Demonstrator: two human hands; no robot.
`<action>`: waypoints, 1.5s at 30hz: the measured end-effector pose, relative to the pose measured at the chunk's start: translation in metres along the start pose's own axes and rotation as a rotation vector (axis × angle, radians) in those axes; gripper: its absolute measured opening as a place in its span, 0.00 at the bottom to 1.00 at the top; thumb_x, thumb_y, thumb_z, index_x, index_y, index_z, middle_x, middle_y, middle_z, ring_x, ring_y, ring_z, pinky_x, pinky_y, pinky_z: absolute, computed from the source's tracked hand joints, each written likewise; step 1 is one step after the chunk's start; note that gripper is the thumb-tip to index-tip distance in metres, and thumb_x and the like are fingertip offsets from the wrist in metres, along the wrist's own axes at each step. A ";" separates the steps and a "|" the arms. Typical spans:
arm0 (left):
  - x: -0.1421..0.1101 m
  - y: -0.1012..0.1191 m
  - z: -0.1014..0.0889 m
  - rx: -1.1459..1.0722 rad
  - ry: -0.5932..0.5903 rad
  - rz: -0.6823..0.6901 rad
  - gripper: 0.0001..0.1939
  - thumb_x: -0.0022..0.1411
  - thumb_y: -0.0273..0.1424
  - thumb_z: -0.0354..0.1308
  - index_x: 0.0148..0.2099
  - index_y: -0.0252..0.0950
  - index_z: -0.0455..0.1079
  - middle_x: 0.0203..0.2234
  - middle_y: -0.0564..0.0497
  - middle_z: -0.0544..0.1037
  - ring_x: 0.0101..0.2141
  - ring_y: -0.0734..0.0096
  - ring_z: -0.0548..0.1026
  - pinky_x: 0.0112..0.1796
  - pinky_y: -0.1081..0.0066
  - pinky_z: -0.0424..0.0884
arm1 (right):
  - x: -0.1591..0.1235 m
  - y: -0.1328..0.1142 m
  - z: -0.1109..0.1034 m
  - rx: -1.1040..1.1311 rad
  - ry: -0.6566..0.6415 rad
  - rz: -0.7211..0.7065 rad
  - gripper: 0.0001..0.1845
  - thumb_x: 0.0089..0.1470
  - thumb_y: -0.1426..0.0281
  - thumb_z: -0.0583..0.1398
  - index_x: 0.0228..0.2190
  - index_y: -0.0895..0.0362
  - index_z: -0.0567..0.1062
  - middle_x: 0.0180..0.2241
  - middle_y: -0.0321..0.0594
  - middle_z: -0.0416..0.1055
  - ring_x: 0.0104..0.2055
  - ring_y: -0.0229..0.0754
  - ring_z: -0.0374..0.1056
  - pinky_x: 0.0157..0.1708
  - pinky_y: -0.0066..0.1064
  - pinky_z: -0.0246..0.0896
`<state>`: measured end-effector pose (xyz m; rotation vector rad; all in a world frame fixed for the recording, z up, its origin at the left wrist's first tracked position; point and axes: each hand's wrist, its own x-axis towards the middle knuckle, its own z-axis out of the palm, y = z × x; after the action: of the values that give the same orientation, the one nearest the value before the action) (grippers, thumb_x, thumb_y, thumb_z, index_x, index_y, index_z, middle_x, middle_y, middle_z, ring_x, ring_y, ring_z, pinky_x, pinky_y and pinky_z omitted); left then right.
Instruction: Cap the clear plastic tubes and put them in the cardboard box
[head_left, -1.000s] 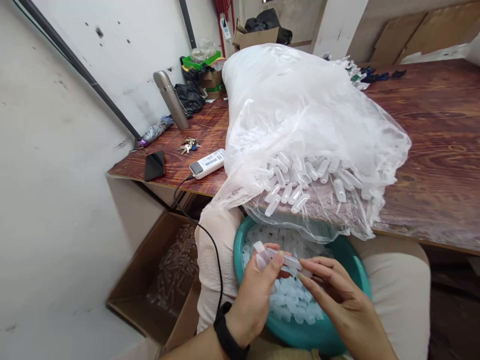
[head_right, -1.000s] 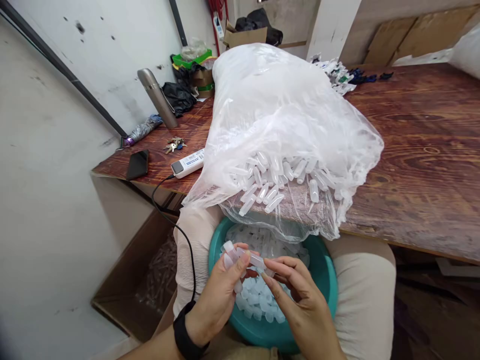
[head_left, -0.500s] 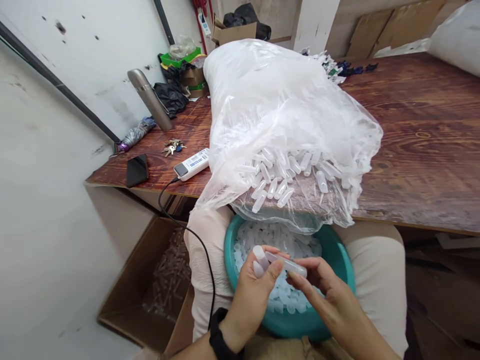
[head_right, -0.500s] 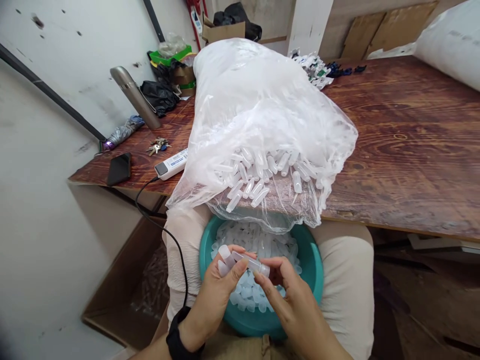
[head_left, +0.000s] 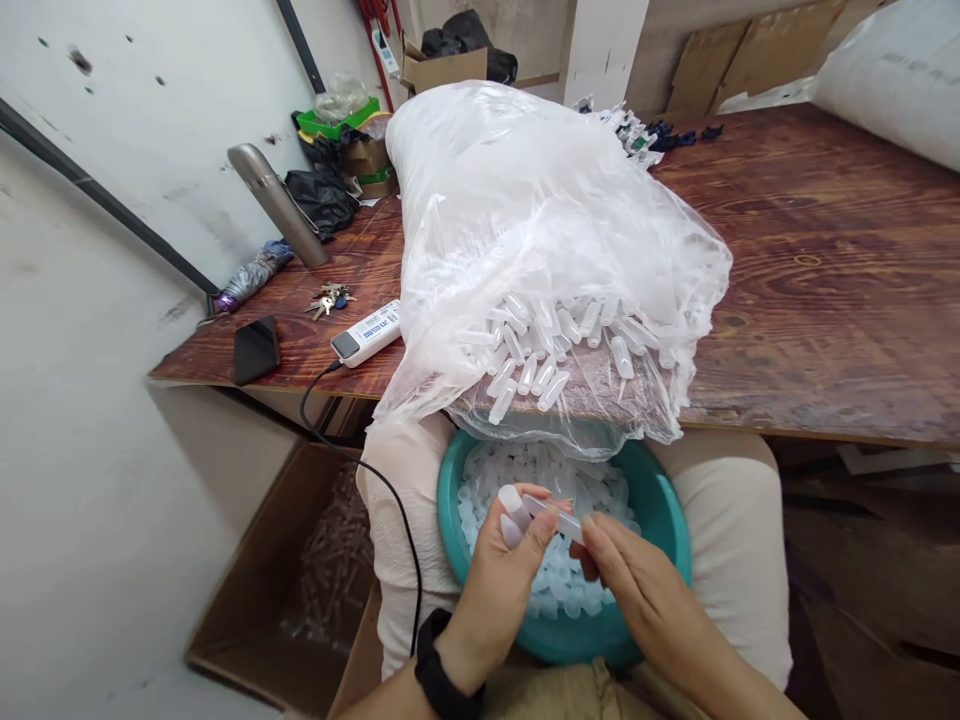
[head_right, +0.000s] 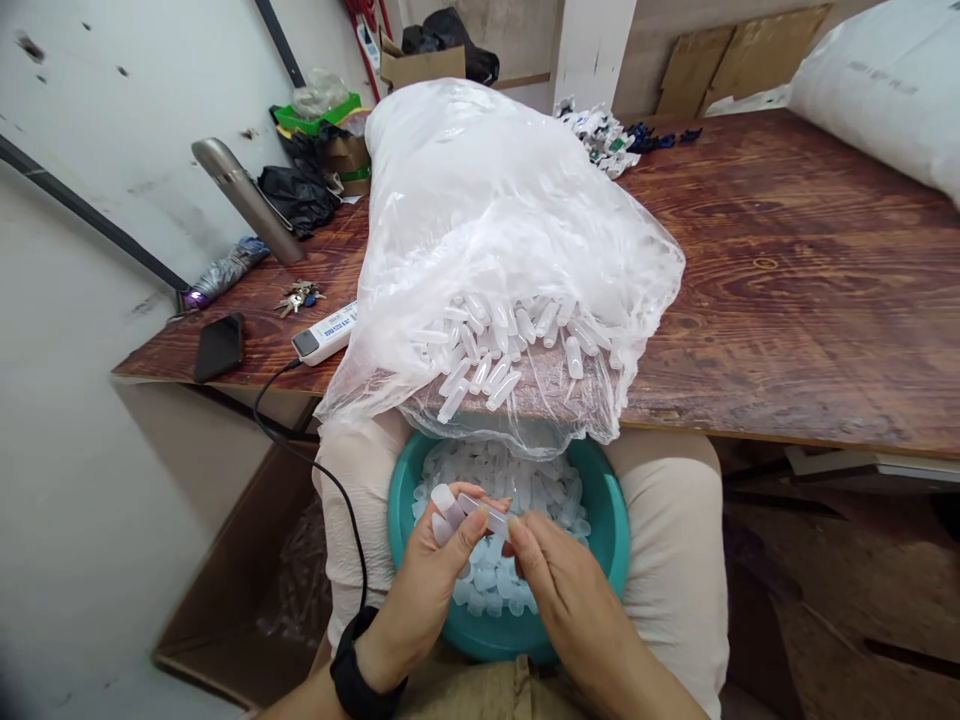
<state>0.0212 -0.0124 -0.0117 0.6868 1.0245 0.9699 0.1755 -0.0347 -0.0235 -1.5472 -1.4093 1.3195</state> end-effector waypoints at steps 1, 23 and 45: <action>0.000 0.000 0.000 0.010 -0.016 0.020 0.20 0.60 0.44 0.67 0.47 0.38 0.68 0.42 0.46 0.83 0.44 0.64 0.79 0.47 0.65 0.71 | 0.001 0.000 0.002 0.119 -0.071 0.070 0.34 0.61 0.38 0.43 0.22 0.51 0.65 0.20 0.34 0.64 0.24 0.41 0.62 0.29 0.33 0.62; 0.061 0.032 -0.018 1.390 -0.703 0.106 0.10 0.64 0.32 0.59 0.47 0.39 0.74 0.39 0.50 0.82 0.39 0.62 0.80 0.38 0.71 0.72 | 0.028 0.014 -0.032 -0.785 -0.598 -0.020 0.22 0.47 0.76 0.65 0.46 0.57 0.78 0.47 0.51 0.77 0.47 0.60 0.75 0.46 0.43 0.66; 0.052 0.031 -0.016 1.571 -0.490 0.158 0.15 0.63 0.44 0.61 0.43 0.38 0.70 0.31 0.51 0.80 0.33 0.64 0.78 0.28 0.73 0.64 | 0.028 0.028 -0.053 -0.463 -0.211 -0.081 0.16 0.65 0.61 0.52 0.45 0.56 0.74 0.37 0.44 0.76 0.38 0.46 0.73 0.39 0.36 0.69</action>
<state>0.0058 0.0480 -0.0123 2.1723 1.1535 -0.1161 0.2318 -0.0050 -0.0420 -1.6485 -1.9980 1.1885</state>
